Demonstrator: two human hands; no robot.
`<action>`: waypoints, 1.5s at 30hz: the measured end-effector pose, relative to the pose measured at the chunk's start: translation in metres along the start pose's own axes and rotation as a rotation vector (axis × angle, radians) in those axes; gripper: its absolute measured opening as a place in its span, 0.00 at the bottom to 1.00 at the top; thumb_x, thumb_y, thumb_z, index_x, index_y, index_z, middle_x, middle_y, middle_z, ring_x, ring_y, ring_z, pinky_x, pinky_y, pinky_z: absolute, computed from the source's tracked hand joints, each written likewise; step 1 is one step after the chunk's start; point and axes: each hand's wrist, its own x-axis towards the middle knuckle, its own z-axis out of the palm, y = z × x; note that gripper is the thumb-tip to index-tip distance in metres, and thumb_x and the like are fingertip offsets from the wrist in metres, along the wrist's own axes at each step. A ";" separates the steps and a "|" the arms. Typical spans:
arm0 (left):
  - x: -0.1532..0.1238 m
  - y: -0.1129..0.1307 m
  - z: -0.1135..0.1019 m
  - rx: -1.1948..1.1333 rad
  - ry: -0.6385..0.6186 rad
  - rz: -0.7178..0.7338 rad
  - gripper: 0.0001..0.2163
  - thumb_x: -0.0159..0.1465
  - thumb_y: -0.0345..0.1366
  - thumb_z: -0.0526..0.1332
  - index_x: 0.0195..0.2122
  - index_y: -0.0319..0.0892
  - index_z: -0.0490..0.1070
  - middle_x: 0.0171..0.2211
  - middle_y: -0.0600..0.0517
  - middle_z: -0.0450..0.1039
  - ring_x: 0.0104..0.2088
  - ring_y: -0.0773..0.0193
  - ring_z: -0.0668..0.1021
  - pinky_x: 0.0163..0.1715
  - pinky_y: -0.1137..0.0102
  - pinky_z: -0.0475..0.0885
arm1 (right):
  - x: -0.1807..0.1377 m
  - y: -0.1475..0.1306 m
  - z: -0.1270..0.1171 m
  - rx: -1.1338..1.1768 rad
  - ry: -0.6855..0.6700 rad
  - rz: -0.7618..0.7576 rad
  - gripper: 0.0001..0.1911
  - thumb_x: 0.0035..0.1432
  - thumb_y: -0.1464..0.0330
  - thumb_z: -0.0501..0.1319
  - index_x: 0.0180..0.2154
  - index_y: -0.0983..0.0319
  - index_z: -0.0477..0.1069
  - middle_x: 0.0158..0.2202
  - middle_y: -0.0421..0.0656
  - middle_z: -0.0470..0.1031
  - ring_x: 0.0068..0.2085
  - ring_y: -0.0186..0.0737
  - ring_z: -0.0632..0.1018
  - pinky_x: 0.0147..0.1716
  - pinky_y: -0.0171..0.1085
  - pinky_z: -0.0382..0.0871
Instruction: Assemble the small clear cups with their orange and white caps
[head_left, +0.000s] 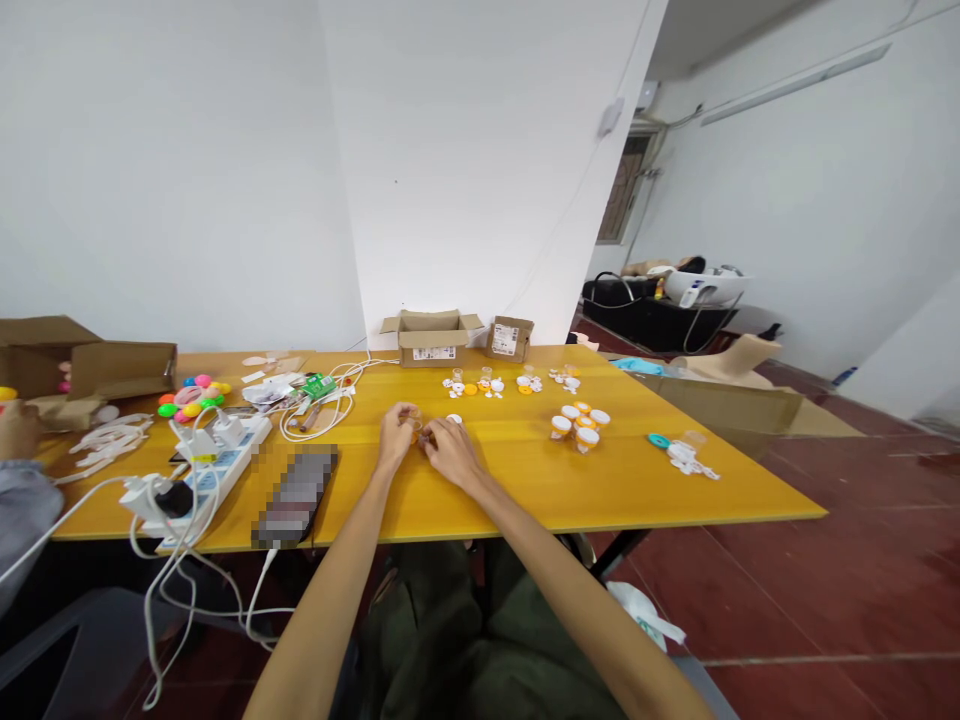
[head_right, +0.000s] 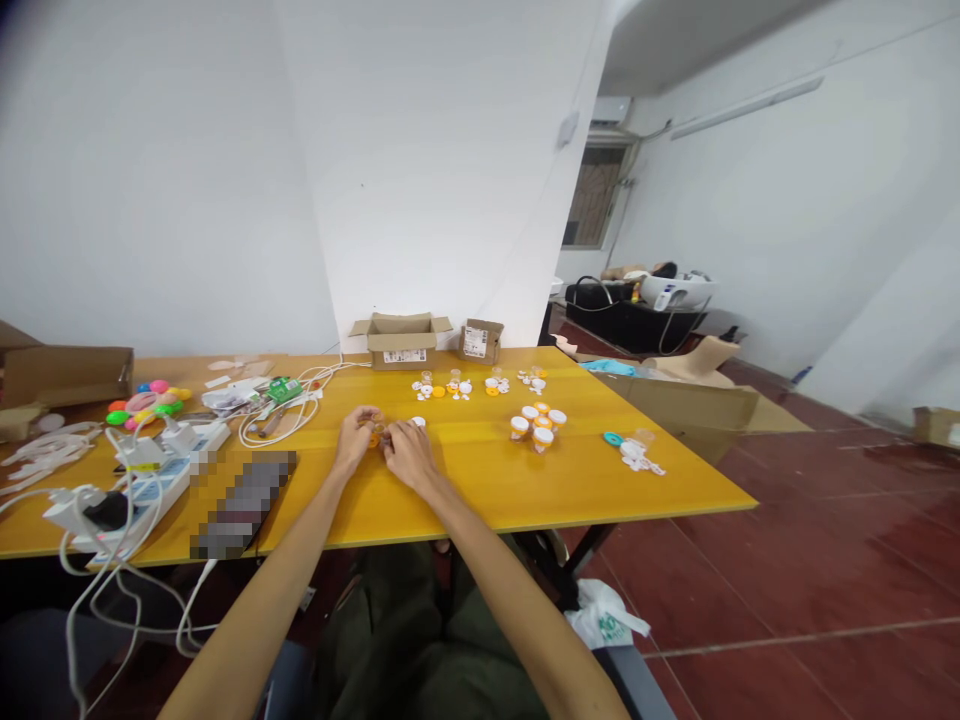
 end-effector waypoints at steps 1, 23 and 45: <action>0.000 0.000 0.000 -0.001 0.000 0.000 0.11 0.48 0.25 0.58 0.30 0.44 0.75 0.34 0.51 0.80 0.41 0.59 0.80 0.49 0.63 0.74 | 0.000 0.000 0.000 0.007 0.004 -0.001 0.06 0.57 0.76 0.61 0.33 0.59 0.73 0.38 0.45 0.79 0.44 0.44 0.76 0.46 0.40 0.65; -0.003 0.009 0.001 -0.004 -0.009 -0.006 0.07 0.49 0.26 0.60 0.28 0.43 0.75 0.32 0.50 0.80 0.38 0.58 0.81 0.45 0.63 0.75 | 0.004 0.026 0.017 0.364 0.191 0.077 0.08 0.57 0.77 0.57 0.35 0.59 0.71 0.38 0.42 0.75 0.38 0.39 0.78 0.42 0.39 0.74; -0.004 0.009 0.001 0.003 -0.028 -0.016 0.08 0.49 0.25 0.58 0.27 0.44 0.73 0.31 0.52 0.79 0.39 0.59 0.80 0.46 0.64 0.74 | 0.002 0.018 0.007 0.055 0.077 -0.035 0.18 0.54 0.83 0.54 0.38 0.58 0.73 0.40 0.44 0.76 0.43 0.43 0.75 0.46 0.39 0.69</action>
